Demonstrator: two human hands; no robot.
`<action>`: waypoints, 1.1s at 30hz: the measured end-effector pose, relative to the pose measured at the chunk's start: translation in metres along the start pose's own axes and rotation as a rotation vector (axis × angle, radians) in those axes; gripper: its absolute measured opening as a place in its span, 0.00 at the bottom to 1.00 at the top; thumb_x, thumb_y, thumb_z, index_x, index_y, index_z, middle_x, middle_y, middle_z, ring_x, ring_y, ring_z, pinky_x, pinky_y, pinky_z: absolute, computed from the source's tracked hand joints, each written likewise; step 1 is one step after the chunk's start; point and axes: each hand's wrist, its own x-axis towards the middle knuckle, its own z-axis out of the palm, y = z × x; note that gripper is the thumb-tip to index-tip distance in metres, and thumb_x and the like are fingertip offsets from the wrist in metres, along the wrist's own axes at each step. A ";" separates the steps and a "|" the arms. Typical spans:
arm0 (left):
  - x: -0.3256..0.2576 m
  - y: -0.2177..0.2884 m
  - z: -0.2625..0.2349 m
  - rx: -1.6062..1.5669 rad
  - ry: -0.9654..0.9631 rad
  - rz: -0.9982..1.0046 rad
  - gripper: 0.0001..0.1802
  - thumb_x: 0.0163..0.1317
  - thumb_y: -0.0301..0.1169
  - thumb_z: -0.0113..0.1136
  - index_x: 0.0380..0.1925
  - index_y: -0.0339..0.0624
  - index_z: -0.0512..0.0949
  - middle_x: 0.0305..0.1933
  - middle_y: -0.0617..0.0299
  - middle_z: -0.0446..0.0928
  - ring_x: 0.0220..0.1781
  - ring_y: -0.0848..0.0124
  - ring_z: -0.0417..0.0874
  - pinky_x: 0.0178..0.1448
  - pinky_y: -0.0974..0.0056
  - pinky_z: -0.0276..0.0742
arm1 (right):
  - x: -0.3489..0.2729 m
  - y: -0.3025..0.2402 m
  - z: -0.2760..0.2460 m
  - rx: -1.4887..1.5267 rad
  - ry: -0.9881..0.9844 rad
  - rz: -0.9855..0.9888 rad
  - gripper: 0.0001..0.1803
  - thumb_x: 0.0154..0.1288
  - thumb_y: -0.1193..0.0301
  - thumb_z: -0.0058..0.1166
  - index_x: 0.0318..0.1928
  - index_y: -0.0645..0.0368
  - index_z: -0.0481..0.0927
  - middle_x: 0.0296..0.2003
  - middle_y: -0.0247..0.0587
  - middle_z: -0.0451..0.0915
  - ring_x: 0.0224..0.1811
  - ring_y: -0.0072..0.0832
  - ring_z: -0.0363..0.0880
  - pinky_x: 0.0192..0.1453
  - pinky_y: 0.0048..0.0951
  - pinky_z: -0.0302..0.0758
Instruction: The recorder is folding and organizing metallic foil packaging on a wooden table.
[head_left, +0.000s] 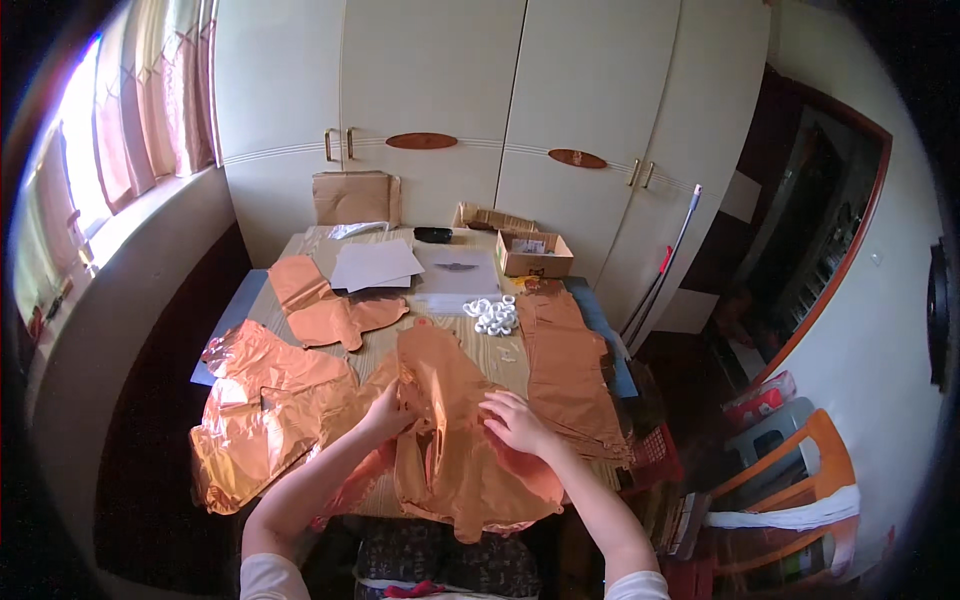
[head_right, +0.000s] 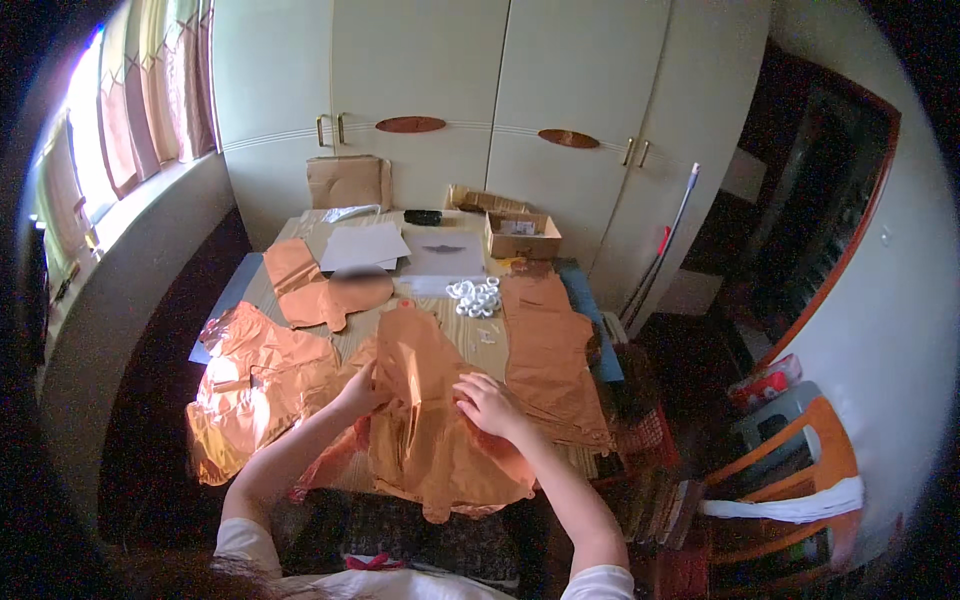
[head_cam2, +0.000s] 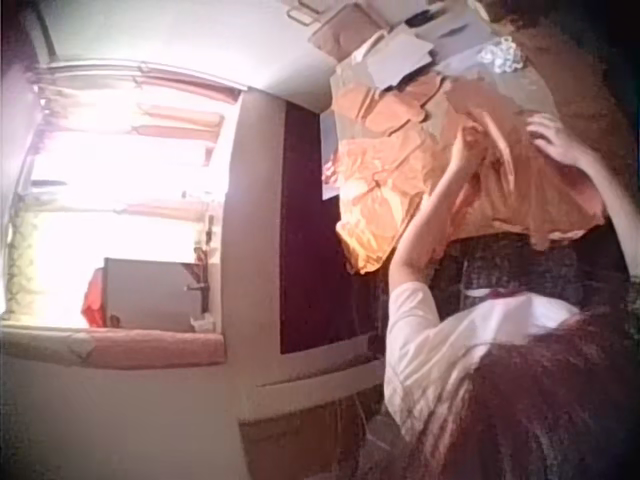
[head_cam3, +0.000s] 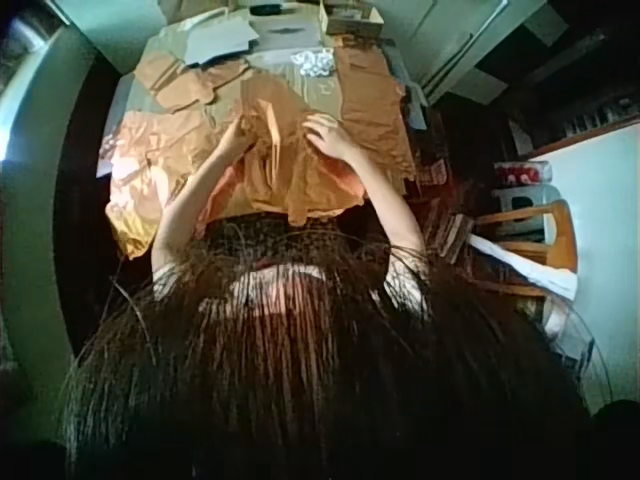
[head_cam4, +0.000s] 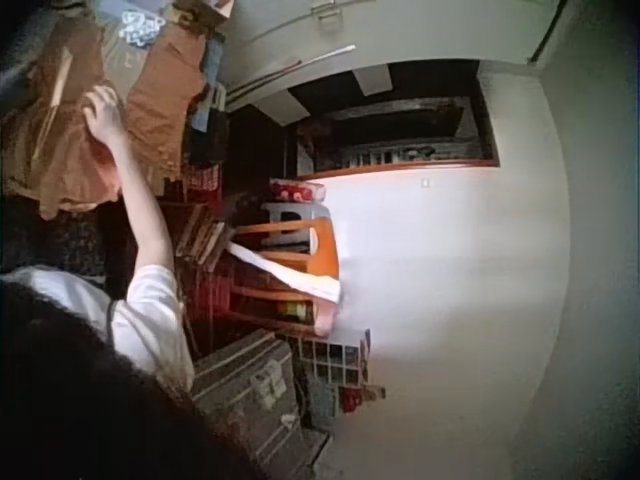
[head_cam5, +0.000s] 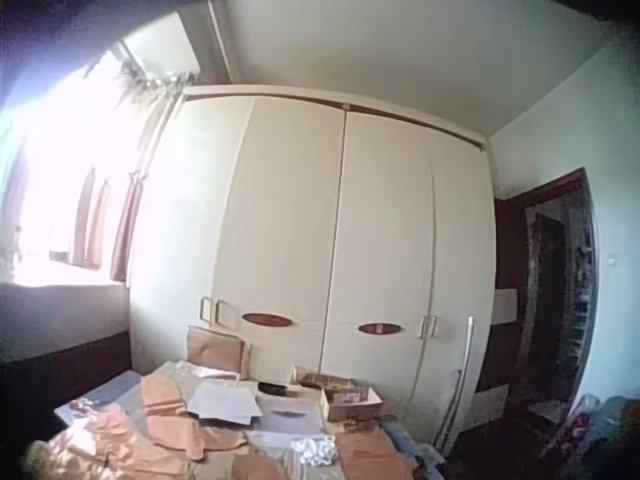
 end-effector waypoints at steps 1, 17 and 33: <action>-0.002 0.001 0.000 0.073 0.032 0.006 0.48 0.51 0.34 0.65 0.69 0.33 0.50 0.36 0.46 0.82 0.34 0.57 0.85 0.37 0.58 0.80 | 0.000 0.006 0.003 -0.021 0.014 -0.018 0.17 0.64 0.66 0.56 0.52 0.57 0.79 0.58 0.46 0.75 0.64 0.45 0.69 0.68 0.42 0.66; -0.032 0.036 -0.013 0.854 0.103 0.410 0.37 0.50 0.51 0.64 0.59 0.45 0.72 0.60 0.48 0.70 0.64 0.50 0.68 0.64 0.50 0.67 | -0.002 0.012 0.013 0.058 0.079 -0.026 0.12 0.64 0.65 0.56 0.45 0.56 0.83 0.52 0.41 0.80 0.59 0.39 0.74 0.64 0.40 0.69; -0.030 0.028 0.001 0.984 -0.026 0.520 0.45 0.56 0.67 0.53 0.63 0.44 0.68 0.67 0.43 0.64 0.71 0.42 0.60 0.72 0.43 0.56 | -0.001 0.012 0.012 0.092 0.059 -0.002 0.13 0.61 0.67 0.57 0.46 0.56 0.81 0.52 0.43 0.78 0.58 0.42 0.73 0.64 0.41 0.68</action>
